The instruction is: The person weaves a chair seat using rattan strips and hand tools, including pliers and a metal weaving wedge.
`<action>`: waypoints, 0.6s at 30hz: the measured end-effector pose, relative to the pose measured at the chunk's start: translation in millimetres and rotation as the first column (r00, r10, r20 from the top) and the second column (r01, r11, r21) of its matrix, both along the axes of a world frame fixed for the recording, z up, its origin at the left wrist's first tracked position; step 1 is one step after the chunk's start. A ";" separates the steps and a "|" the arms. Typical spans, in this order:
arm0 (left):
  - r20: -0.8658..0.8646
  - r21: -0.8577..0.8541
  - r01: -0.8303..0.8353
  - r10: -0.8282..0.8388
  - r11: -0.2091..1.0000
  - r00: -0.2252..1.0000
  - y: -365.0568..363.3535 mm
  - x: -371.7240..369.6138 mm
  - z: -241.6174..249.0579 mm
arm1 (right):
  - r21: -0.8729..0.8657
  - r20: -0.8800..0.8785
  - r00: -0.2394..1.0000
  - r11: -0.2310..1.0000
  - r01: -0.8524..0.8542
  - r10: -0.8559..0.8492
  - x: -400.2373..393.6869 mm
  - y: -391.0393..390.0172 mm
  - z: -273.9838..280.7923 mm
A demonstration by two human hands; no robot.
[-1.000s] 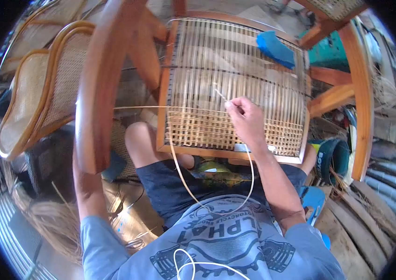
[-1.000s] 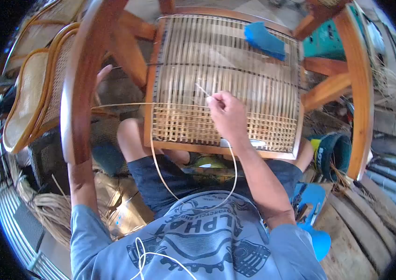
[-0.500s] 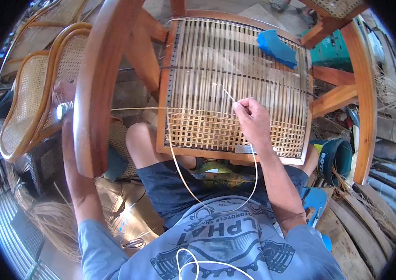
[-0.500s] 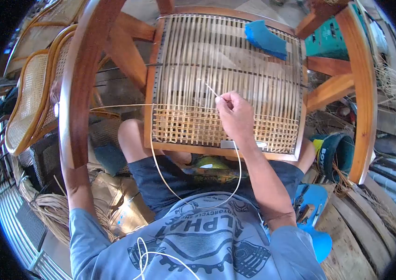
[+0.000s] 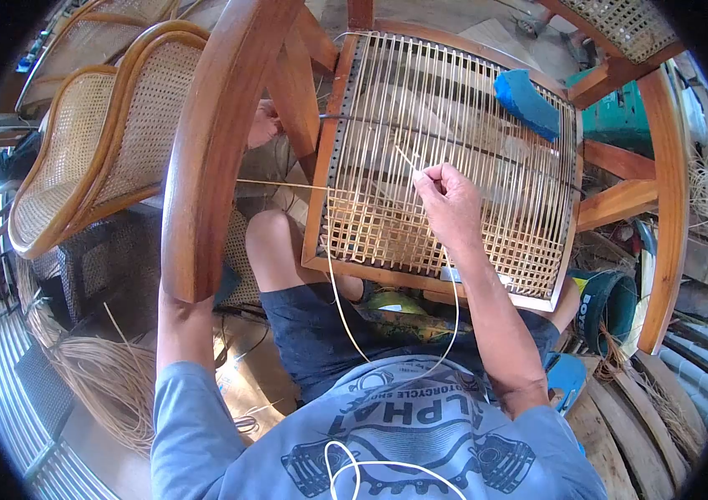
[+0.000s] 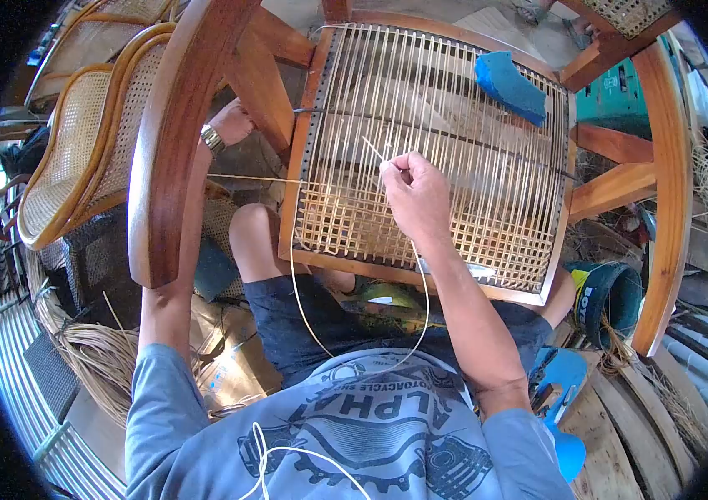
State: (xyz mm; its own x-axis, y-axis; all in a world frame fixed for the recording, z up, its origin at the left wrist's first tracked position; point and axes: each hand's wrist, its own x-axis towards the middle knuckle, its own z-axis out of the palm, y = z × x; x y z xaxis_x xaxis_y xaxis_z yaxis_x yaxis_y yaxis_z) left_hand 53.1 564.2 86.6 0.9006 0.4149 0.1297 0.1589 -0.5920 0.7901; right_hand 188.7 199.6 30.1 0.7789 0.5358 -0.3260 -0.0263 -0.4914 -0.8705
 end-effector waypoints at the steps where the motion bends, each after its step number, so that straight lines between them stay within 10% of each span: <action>1: -0.004 -0.004 0.006 -0.006 1.000 1.000 -0.6 0.0 -0.4 | 0.001 -0.004 1.000 1.000 -0.004 0.004 0.6 2.8 -3.0; 18: -0.029 -0.065 0.032 -0.034 0.997 0.999 1.6 6.2 -2.6 | -0.036 0.012 0.994 0.993 -0.109 0.109 4.8 35.6 -2.7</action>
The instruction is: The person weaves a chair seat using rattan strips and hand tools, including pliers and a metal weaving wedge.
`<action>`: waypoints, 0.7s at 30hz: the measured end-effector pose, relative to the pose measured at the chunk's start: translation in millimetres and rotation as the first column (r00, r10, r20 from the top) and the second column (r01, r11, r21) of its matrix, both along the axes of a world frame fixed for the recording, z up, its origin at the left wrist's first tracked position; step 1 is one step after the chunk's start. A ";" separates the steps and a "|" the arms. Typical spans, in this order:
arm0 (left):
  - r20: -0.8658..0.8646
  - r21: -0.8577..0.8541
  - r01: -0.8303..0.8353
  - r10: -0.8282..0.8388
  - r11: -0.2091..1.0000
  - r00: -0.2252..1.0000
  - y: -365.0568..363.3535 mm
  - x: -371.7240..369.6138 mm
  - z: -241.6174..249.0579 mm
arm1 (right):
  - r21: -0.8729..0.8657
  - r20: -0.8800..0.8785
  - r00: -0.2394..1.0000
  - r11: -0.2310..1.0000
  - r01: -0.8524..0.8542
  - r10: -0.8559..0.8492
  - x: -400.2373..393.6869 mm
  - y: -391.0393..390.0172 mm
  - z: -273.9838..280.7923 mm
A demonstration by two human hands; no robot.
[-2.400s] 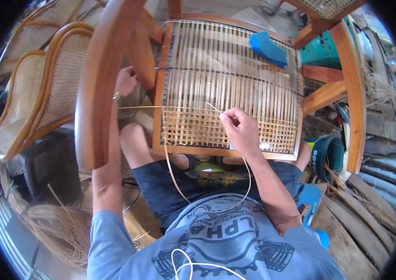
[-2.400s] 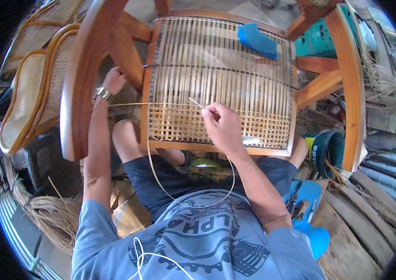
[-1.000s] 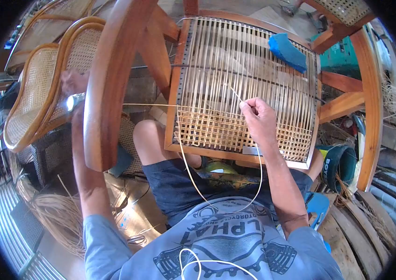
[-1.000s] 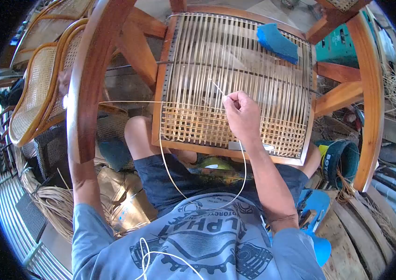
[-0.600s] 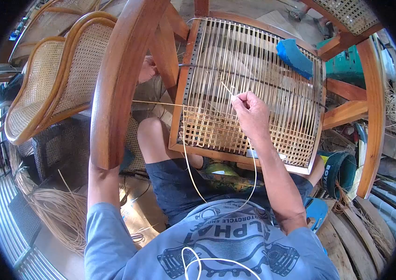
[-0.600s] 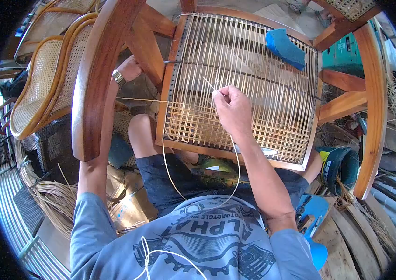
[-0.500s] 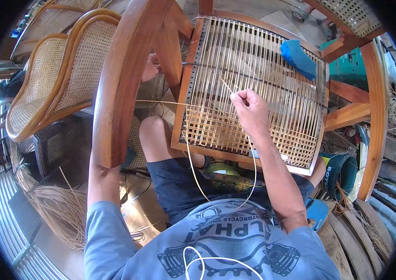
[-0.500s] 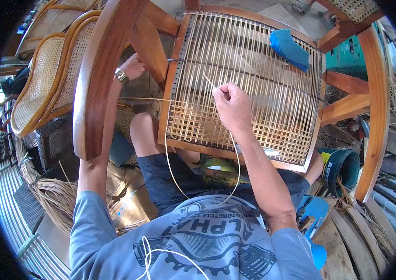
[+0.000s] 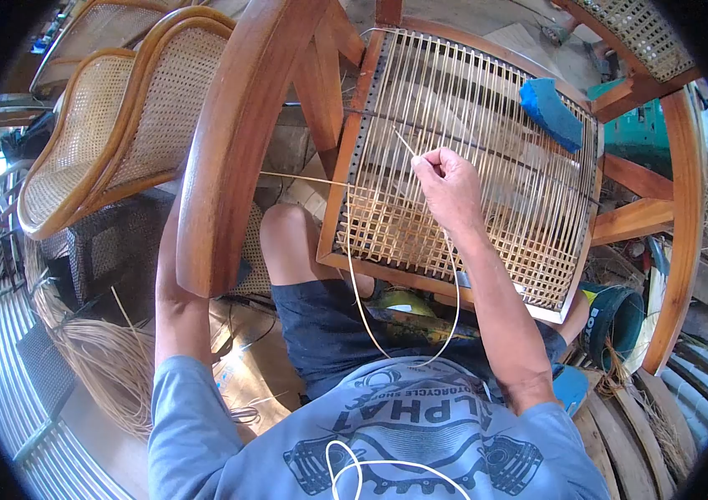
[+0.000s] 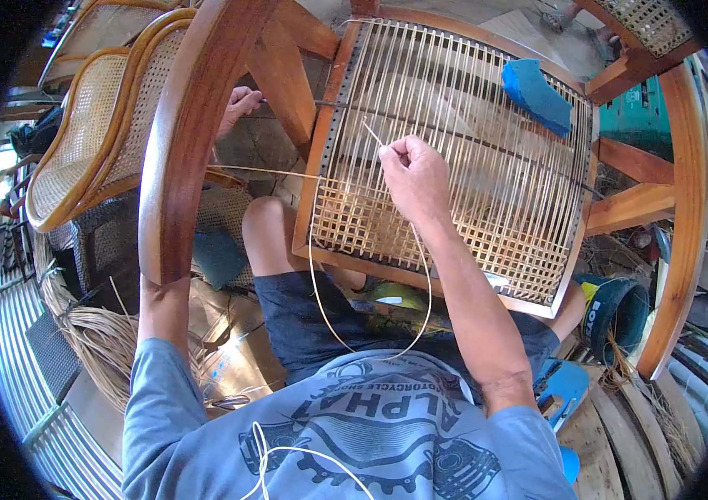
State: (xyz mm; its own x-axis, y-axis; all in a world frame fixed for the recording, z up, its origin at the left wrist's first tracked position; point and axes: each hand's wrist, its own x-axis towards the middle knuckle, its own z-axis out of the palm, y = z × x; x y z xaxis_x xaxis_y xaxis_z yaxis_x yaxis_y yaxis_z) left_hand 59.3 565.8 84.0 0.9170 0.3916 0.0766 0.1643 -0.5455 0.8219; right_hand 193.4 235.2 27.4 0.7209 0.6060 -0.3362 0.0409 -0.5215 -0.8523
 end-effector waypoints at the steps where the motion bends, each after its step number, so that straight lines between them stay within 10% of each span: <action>1: -0.002 0.000 0.001 -0.001 1.000 1.000 0.2 1.5 0.3 | 0.002 -0.002 1.000 1.000 0.001 -0.001 -1.6 4.3 4.0; 21: 0.023 -0.058 0.031 -0.030 0.998 0.999 7.9 9.3 -11.6 | -0.140 0.297 0.929 0.972 -0.188 0.222 24.5 70.4 16.0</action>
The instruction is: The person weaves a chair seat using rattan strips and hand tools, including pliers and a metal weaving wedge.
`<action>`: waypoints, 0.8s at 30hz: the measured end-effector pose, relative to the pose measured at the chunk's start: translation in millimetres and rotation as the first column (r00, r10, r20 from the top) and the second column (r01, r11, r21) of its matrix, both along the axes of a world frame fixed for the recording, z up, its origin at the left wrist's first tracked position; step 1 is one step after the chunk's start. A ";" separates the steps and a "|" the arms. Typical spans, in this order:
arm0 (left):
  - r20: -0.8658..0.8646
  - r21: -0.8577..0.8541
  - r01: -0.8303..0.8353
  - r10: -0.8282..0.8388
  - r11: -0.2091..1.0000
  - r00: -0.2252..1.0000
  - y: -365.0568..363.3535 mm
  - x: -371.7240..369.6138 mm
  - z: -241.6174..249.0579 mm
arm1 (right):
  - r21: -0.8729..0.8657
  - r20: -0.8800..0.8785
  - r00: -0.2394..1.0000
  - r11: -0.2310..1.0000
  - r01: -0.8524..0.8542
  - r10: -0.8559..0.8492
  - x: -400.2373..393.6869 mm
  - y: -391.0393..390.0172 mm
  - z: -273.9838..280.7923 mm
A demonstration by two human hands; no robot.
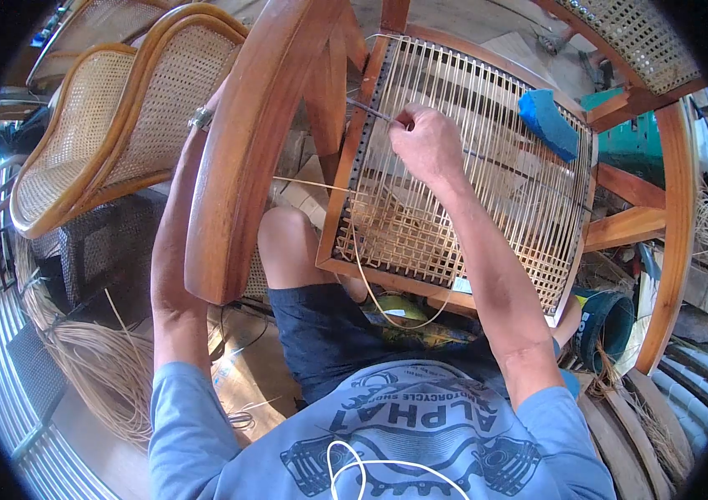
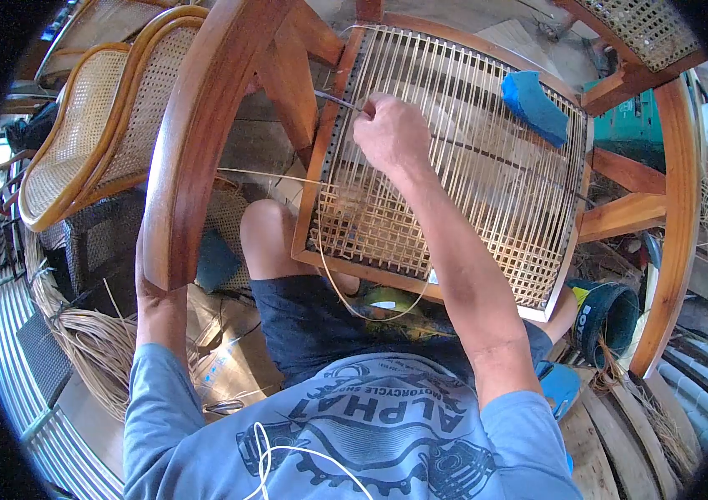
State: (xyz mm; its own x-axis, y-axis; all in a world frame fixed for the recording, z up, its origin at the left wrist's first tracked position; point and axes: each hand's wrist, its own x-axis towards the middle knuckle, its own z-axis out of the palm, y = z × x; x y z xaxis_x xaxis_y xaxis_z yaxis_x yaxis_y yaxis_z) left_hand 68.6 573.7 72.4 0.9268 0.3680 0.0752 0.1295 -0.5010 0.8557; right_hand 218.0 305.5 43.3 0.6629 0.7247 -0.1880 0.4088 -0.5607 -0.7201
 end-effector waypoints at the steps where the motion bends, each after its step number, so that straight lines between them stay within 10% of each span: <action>1: 0.000 -0.004 0.001 -0.001 1.000 1.000 0.7 -0.7 -0.8 | -0.024 0.029 0.999 1.000 -0.014 0.015 -0.6 1.0 0.1; 24: 0.011 -0.072 0.030 -0.029 0.997 1.000 7.1 2.5 -12.6 | -0.131 0.397 0.896 0.979 -0.159 0.199 0.2 9.5 -3.7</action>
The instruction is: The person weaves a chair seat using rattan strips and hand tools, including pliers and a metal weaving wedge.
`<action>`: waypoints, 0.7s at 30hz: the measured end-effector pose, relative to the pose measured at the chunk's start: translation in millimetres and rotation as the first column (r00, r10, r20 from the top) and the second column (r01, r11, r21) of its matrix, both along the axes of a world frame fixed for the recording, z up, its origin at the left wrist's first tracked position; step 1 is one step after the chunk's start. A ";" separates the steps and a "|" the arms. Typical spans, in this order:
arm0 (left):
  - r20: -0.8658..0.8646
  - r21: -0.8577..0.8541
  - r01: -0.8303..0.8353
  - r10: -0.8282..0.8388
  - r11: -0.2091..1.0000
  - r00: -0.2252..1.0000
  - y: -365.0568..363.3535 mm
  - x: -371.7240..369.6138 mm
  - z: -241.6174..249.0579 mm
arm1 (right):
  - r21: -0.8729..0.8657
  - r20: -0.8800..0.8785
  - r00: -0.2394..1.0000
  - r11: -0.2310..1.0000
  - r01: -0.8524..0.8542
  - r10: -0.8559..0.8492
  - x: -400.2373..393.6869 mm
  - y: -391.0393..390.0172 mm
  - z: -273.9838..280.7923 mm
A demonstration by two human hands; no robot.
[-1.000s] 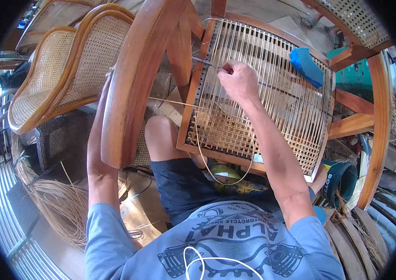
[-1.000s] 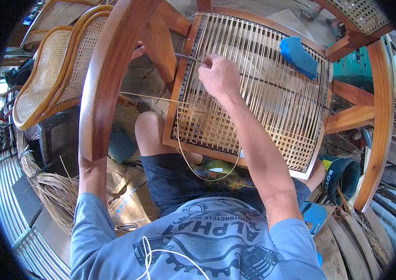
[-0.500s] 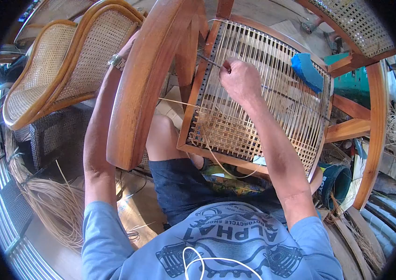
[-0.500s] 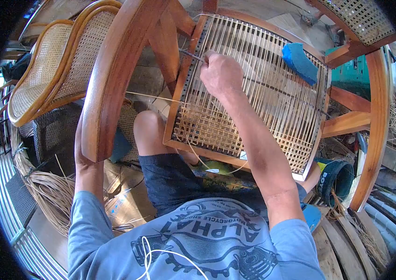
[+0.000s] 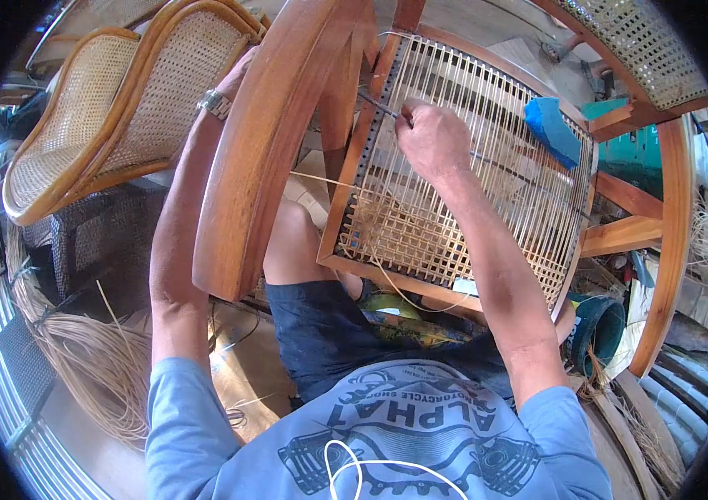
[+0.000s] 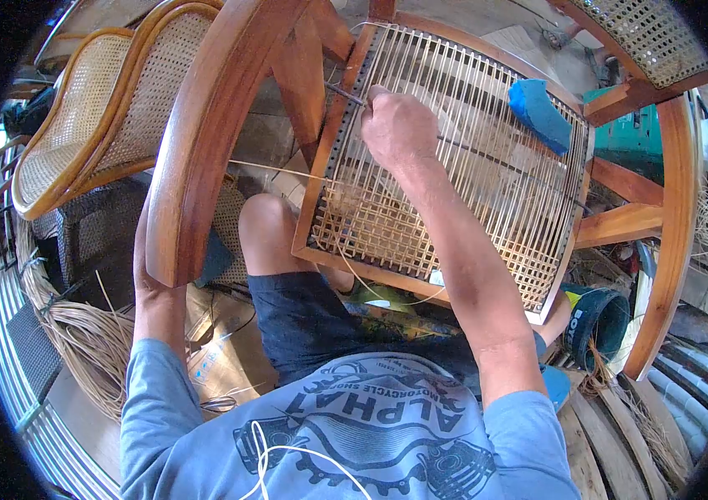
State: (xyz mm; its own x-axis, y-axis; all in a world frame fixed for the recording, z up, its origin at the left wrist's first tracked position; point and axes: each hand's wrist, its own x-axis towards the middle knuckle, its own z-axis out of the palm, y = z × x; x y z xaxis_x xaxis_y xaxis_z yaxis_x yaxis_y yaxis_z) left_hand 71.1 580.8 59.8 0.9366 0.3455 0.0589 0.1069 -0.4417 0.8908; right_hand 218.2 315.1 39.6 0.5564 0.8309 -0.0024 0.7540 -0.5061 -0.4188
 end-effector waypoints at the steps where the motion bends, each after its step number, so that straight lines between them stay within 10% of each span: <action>1: -0.001 -0.004 -0.002 0.002 1.000 1.000 0.3 0.4 -0.5 | 0.002 0.035 0.999 1.000 -0.020 0.020 -0.4 0.2 -0.3; 21: 0.049 -0.139 0.071 -0.064 0.988 0.997 10.0 -0.6 -24.3 | 0.105 0.116 0.988 0.988 -0.112 0.099 7.0 20.1 -8.3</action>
State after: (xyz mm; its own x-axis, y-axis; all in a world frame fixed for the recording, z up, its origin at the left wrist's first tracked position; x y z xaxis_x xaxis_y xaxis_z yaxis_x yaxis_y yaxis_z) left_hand 70.6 590.7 35.5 0.9556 0.2894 0.0561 0.0403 -0.3166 0.9477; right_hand 225.1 335.1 31.3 0.4573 0.8766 0.1496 0.8452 -0.3761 -0.3797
